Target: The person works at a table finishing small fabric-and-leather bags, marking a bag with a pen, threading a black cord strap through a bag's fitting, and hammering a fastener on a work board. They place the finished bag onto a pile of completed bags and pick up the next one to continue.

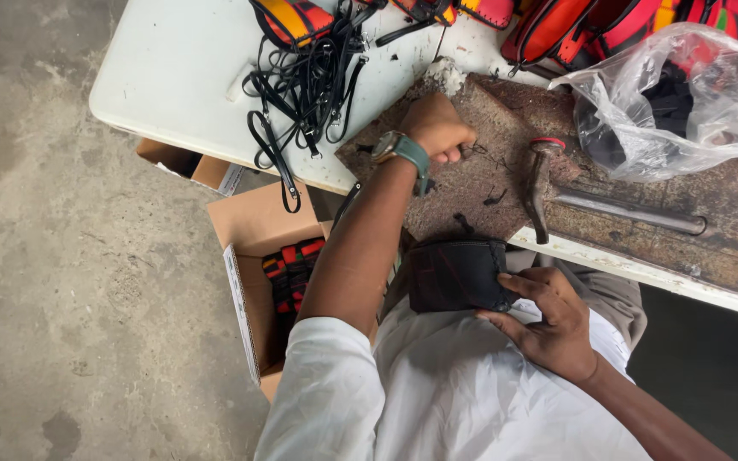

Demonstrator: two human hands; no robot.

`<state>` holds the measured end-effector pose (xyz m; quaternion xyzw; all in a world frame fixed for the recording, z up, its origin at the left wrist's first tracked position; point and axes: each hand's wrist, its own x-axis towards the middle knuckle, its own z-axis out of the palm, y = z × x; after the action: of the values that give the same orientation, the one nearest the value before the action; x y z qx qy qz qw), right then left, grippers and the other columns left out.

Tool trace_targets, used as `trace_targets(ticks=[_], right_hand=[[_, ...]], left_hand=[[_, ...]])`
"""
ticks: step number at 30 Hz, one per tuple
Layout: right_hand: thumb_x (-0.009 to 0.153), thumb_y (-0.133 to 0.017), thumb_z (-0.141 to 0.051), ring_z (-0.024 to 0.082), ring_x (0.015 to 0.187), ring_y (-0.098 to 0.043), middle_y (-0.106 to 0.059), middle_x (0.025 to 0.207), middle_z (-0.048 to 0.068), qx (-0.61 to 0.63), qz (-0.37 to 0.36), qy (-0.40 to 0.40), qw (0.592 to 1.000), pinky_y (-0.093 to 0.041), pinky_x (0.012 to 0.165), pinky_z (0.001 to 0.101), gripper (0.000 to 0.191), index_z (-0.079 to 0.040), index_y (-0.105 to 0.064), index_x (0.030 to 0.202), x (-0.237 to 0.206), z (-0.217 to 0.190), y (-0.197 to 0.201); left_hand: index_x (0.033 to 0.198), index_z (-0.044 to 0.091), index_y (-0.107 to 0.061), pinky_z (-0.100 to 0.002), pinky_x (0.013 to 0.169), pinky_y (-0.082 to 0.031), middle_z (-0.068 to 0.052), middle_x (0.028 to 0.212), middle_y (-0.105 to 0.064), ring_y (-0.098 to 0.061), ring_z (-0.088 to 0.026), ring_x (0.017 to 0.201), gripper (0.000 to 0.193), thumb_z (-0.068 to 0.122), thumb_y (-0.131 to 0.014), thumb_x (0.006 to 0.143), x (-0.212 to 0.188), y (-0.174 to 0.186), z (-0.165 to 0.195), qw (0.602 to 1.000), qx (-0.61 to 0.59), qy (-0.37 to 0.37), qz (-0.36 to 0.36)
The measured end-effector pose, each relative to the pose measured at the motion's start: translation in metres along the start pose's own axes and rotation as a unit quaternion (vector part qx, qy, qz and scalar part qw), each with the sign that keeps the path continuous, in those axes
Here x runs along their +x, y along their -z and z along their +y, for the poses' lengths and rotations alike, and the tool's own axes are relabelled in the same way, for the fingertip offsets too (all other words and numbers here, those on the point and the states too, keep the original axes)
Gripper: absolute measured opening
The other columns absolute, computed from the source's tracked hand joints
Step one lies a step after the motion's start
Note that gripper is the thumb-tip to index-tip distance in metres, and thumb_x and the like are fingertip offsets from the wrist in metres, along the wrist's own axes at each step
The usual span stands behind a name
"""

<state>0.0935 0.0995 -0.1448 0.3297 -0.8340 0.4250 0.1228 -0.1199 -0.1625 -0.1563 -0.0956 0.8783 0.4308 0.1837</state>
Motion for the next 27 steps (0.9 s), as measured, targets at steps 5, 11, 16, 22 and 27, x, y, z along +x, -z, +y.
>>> trace_targets(ticks=[5, 11, 16, 22, 27], right_hand=[[0.068, -0.094, -0.024, 0.019, 0.067, -0.063, -0.067, 0.095, 0.013, -0.052, -0.046, 0.025, 0.997, -0.053, 0.057, 0.0332, 0.056, -0.001, -0.073, 0.115, 0.005, -0.001, 0.005], [0.068, -0.091, -0.022, 0.023, 0.076, -0.067, -0.064, 0.094, 0.011, -0.025, -0.032, 0.054, 0.998, -0.054, 0.063, 0.0335, 0.054, -0.003, -0.072, 0.114, 0.014, -0.001, 0.007], [0.066, -0.092, -0.021, 0.019, 0.067, -0.064, -0.066, 0.092, 0.01, -0.028, -0.037, 0.006, 0.999, -0.05, 0.057, 0.033, 0.051, -0.004, -0.074, 0.11, 0.014, 0.003, 0.004], [0.067, -0.091, -0.022, 0.017, 0.066, -0.063, -0.067, 0.091, 0.009, -0.026, -0.02, -0.003, 0.999, -0.051, 0.056, 0.0312, 0.05, -0.005, -0.075, 0.111, 0.013, 0.003, 0.001], [0.07, -0.09, -0.024, 0.02, 0.074, -0.066, -0.066, 0.091, 0.007, -0.04, -0.016, 0.021, 0.999, -0.053, 0.064, 0.0331, 0.046, -0.007, -0.074, 0.11, 0.017, 0.003, 0.003]], left_hand=[[0.083, -0.004, -0.07, -0.027, 0.043, -0.048, -0.008, 0.066, -0.072, -0.067, -0.014, 0.052, 0.022, 0.017, -0.069, 0.087, -0.009, 0.012, -0.029, 0.944, -0.327, -0.048, -0.005], [0.098, 0.0, -0.061, -0.032, 0.057, -0.061, -0.013, 0.083, -0.067, -0.074, -0.02, 0.07, 0.017, 0.016, -0.062, 0.093, -0.078, 0.023, -0.107, 0.859, -0.481, -0.152, 0.087], [0.094, -0.009, -0.058, -0.03, 0.044, -0.044, -0.022, 0.071, -0.067, -0.056, -0.018, 0.049, 0.022, 0.011, -0.053, 0.103, -0.132, 0.083, -0.197, 0.87, -0.379, -0.075, 0.306], [0.152, 0.012, -0.033, -0.026, 0.051, -0.057, -0.008, 0.077, -0.071, -0.069, -0.013, 0.052, 0.065, 0.015, -0.066, 0.096, -0.158, -0.023, -0.221, 0.944, -0.277, 0.032, 0.175], [0.11, 0.003, -0.061, -0.036, 0.052, -0.053, -0.007, 0.086, -0.071, -0.069, -0.019, 0.06, 0.026, 0.026, -0.063, 0.099, -0.124, -0.045, -0.234, 0.754, -0.64, -0.041, 0.146]])
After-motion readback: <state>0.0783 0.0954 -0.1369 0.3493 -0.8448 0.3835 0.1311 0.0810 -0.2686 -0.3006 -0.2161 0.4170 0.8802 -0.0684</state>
